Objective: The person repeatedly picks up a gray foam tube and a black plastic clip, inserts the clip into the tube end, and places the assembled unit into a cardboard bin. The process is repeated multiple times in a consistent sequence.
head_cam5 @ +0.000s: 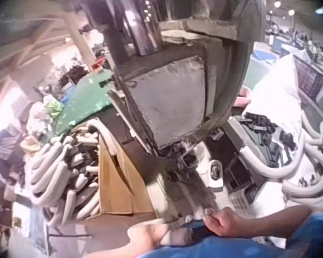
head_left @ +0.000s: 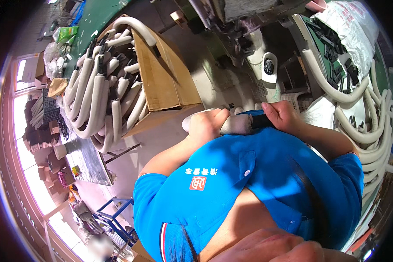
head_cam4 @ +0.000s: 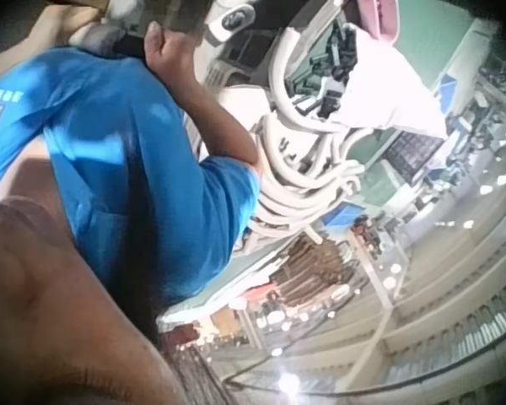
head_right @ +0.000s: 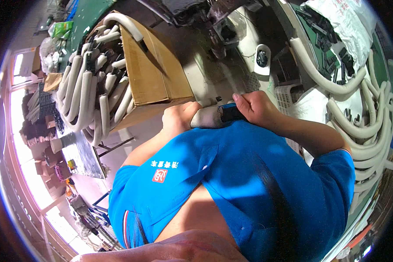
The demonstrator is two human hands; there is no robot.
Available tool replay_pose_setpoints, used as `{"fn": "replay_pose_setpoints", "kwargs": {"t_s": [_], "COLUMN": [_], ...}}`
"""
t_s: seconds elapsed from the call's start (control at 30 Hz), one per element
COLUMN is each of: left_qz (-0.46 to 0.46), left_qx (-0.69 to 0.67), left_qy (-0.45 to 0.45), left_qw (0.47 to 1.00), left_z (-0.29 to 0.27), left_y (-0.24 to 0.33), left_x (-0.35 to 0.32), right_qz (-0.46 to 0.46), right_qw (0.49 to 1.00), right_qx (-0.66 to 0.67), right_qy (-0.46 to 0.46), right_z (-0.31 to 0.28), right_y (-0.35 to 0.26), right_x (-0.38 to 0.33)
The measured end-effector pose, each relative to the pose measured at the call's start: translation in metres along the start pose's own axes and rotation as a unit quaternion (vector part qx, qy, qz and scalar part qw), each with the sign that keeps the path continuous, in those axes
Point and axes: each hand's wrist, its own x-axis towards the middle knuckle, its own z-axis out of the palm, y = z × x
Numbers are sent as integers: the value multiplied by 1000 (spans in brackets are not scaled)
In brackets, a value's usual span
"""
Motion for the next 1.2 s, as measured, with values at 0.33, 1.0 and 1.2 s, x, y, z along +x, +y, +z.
{"fn": "replay_pose_setpoints", "kwargs": {"t_s": [0.33, 1.0, 1.2], "left_qz": [-24, -94, -209], "left_qx": [-18, -111, -199], "left_qy": [51, 180, 226], "left_qw": [998, 973, 931], "left_z": [25, 34, 34], "left_y": [15, 23, 38], "left_x": [7, -3, 24], "right_qz": [-61, 94, -219], "right_qw": [997, 935, 929], "right_qx": [-47, 199, 295], "right_qy": [25, -278, -47], "right_z": [10, -71, -16], "right_y": [14, 8, 4], "right_x": [-2, 29, 26]}}
